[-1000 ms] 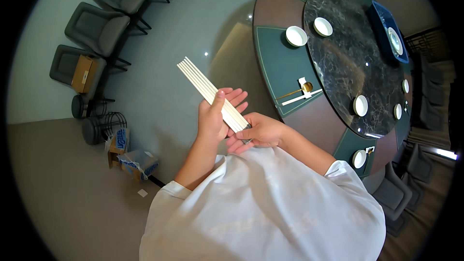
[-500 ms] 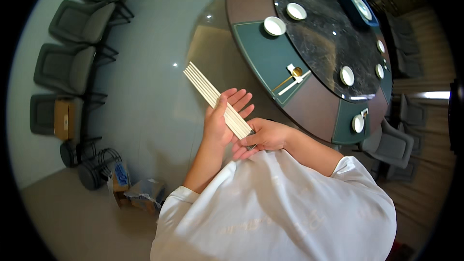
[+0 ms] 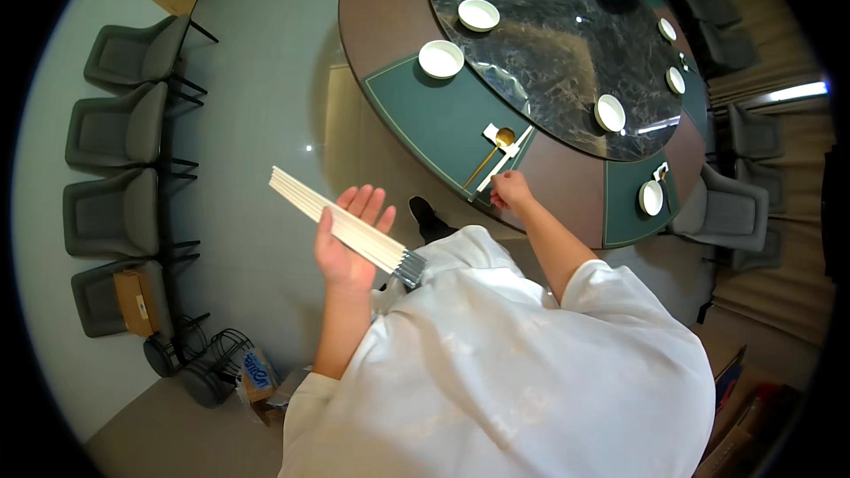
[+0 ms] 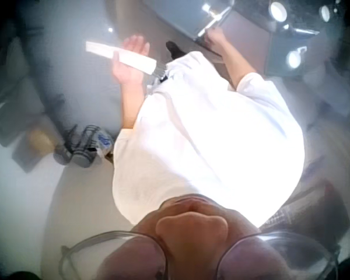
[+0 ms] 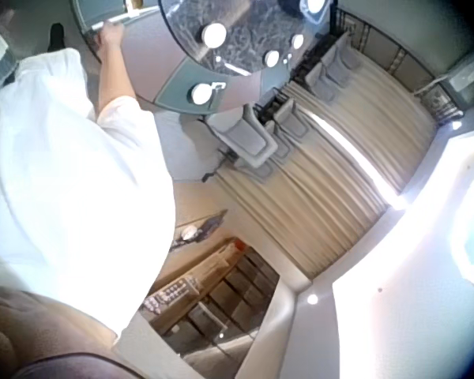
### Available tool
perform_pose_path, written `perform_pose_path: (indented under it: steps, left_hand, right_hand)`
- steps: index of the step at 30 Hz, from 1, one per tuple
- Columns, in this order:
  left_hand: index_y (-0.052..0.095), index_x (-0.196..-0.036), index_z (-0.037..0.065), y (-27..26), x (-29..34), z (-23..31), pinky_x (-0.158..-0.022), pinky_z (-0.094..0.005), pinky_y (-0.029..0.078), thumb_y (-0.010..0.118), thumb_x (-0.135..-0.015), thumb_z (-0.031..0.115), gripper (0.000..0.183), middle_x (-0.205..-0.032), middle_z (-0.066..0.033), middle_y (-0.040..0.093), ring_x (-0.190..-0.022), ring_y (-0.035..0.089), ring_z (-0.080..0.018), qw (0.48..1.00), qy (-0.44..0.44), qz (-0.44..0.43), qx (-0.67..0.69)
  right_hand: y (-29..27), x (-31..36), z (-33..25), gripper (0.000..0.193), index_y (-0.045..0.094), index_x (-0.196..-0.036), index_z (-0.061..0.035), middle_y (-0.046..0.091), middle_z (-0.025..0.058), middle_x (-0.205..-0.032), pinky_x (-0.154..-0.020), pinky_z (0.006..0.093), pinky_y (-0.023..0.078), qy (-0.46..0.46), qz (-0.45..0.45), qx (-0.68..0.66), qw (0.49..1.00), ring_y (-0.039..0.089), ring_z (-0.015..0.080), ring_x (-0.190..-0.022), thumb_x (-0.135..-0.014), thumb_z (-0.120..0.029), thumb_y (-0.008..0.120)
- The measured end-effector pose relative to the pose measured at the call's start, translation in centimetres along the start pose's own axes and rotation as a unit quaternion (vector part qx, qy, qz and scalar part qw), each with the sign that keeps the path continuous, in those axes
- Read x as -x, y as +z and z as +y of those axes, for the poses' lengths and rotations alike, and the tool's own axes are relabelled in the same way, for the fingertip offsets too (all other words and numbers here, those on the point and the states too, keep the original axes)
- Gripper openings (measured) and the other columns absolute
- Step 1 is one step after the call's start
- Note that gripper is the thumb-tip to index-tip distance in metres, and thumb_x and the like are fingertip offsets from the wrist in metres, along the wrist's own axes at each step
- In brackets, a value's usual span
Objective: The person clears a large round dining table by placing bowls and glasses into a blue plastic bin, then gathers several pairs of chopsticks and holds them in one hand.
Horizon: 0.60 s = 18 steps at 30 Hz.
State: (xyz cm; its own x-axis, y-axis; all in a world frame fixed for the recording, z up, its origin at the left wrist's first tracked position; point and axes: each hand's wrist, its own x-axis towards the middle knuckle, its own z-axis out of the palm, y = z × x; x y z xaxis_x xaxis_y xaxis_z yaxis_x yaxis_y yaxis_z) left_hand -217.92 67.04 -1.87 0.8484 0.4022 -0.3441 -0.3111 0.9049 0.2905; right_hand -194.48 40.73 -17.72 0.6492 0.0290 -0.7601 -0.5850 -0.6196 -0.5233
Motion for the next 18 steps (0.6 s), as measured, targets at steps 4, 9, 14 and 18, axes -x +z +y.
perform_pose_path:
  steps: [4,9,14,18]
  left_hand:
    - [0.053,-0.139,-0.001,1.4,-1.8,0.9,-0.116,-0.0592,0.041,0.045,-0.105,0.041,0.055,-0.141,-0.0182,0.06,-0.14,0.051,-0.0347,1.0,-0.008,-0.008,-0.013]
    - [0.052,-0.142,-0.001,2.4,-5.6,-0.1,-0.12,-0.0592,0.036,0.047,-0.103,0.044,0.06,-0.146,-0.0183,0.058,-0.145,0.046,-0.0352,0.998,-0.038,-0.037,0.014]
    - [0.052,-0.143,-0.001,3.9,-8.4,-1.9,-0.121,-0.0597,0.033,0.047,-0.103,0.045,0.061,-0.148,-0.0181,0.056,-0.146,0.045,-0.0357,0.997,-0.065,-0.051,0.011]
    - [0.05,-0.144,-0.002,5.0,-10.5,-3.0,-0.12,-0.0608,0.034,0.046,-0.102,0.046,0.064,-0.148,-0.0203,0.055,-0.144,0.046,-0.0378,0.995,-0.092,-0.034,0.005]
  right_hand:
    - [-0.7,-2.1,-1.1,0.041,0.071,-0.099,0.0088,0.074,0.0194,-0.092,-0.05,0.0365,0.059,0.034,0.049,0.123,0.991,0.073,0.0267,-0.065,-0.092,-0.032,0.066]
    - [-0.2,-4.3,-1.3,0.045,0.071,-0.104,0.0117,0.075,0.0242,-0.099,-0.056,0.0374,0.064,0.057,0.058,0.109,0.991,0.076,0.0314,-0.071,-0.091,-0.031,0.067]
    - [-0.8,-5.1,-1.4,0.041,0.071,-0.103,0.012,0.075,0.0236,-0.096,-0.055,0.0374,0.064,0.07,0.038,0.086,0.993,0.076,0.0303,-0.067,-0.089,-0.027,0.068]
    - [-1.8,-5.2,-1.3,0.036,0.072,-0.096,0.0118,0.076,0.0216,-0.089,-0.053,0.0371,0.063,0.062,0.018,0.086,0.994,0.076,0.0293,-0.065,-0.089,-0.023,0.067]
